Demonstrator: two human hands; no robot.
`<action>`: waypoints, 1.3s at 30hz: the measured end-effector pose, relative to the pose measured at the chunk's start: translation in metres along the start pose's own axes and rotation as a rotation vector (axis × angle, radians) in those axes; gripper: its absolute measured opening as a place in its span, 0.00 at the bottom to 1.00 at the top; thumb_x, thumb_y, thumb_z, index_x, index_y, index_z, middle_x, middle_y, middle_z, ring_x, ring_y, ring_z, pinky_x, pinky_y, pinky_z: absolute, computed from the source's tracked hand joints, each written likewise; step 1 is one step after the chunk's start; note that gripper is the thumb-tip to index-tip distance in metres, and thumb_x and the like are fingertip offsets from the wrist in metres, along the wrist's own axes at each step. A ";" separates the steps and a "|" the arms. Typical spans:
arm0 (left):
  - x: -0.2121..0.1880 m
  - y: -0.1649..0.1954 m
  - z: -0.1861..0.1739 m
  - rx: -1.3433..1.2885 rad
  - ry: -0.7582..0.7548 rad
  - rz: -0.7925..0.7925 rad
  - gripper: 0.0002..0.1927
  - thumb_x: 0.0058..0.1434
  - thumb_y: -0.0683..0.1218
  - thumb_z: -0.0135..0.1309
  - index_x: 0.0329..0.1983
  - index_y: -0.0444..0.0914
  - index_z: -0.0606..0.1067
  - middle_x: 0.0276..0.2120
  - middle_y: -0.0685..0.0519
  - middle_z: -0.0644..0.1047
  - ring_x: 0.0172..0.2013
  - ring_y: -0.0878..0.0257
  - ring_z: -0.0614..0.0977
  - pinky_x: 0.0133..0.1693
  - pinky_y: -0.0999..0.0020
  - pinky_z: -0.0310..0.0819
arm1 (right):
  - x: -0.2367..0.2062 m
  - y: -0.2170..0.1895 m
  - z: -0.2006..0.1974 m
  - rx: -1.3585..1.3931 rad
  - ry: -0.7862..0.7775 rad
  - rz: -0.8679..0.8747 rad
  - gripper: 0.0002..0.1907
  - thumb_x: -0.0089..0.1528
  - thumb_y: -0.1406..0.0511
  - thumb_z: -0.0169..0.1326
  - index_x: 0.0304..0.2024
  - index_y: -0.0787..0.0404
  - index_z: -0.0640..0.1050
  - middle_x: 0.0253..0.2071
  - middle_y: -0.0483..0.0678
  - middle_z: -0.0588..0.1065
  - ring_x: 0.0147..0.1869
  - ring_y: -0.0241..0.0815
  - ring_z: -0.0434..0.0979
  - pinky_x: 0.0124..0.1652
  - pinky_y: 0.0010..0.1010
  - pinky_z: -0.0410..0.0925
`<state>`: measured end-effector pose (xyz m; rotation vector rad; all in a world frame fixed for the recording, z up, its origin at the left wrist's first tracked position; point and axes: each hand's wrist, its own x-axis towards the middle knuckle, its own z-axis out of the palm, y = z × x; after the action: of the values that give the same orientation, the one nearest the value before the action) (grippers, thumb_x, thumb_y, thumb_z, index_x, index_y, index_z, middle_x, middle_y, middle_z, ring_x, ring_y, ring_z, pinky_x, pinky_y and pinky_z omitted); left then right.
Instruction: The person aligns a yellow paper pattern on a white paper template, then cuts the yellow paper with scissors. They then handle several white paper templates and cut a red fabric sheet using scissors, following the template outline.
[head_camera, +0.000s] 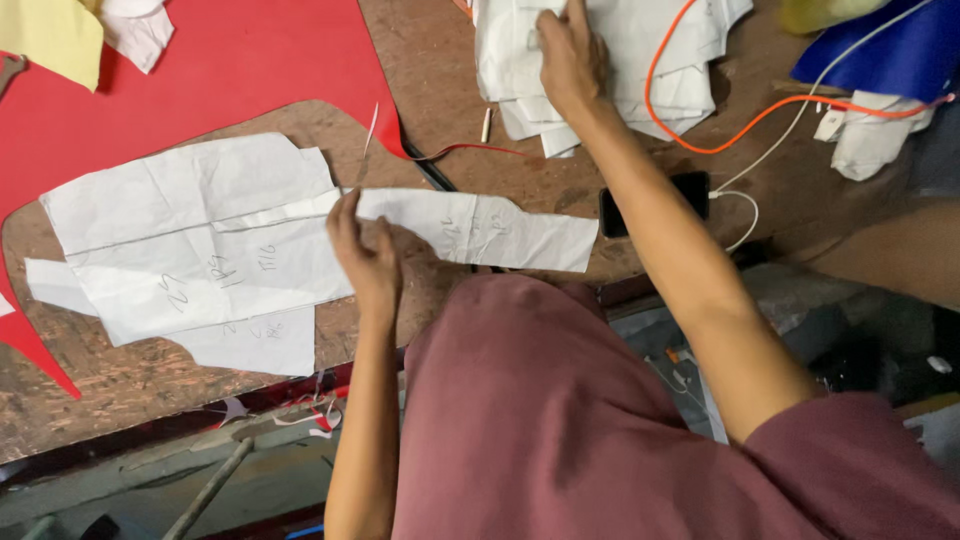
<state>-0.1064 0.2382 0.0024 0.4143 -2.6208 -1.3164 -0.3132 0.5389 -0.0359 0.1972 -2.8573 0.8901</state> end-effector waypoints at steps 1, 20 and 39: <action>0.000 0.011 0.005 -0.010 -0.035 -0.005 0.25 0.67 0.38 0.55 0.68 0.39 0.70 0.64 0.45 0.70 0.64 0.54 0.72 0.61 0.59 0.70 | 0.004 -0.005 -0.005 0.047 0.031 -0.054 0.10 0.66 0.75 0.57 0.50 0.61 0.79 0.56 0.53 0.69 0.51 0.59 0.77 0.47 0.47 0.70; 0.050 0.122 -0.040 -0.918 -0.175 -0.111 0.07 0.73 0.37 0.57 0.52 0.30 0.76 0.44 0.49 0.81 0.48 0.62 0.82 0.56 0.62 0.81 | 0.015 -0.148 -0.099 0.830 -0.591 -0.340 0.28 0.59 0.59 0.64 0.57 0.64 0.72 0.52 0.50 0.72 0.50 0.43 0.71 0.46 0.35 0.69; 0.070 -0.122 -0.138 -0.810 0.406 -0.564 0.13 0.68 0.41 0.57 0.52 0.36 0.69 0.32 0.51 0.78 0.31 0.63 0.81 0.36 0.63 0.85 | -0.132 -0.079 -0.001 1.039 -1.077 0.393 0.16 0.67 0.65 0.55 0.57 0.61 0.74 0.38 0.44 0.75 0.36 0.31 0.77 0.38 0.23 0.71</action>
<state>-0.1135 0.0418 -0.0115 1.1511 -1.5042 -2.0276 -0.1705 0.4861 -0.0148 0.2662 -2.8210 3.0678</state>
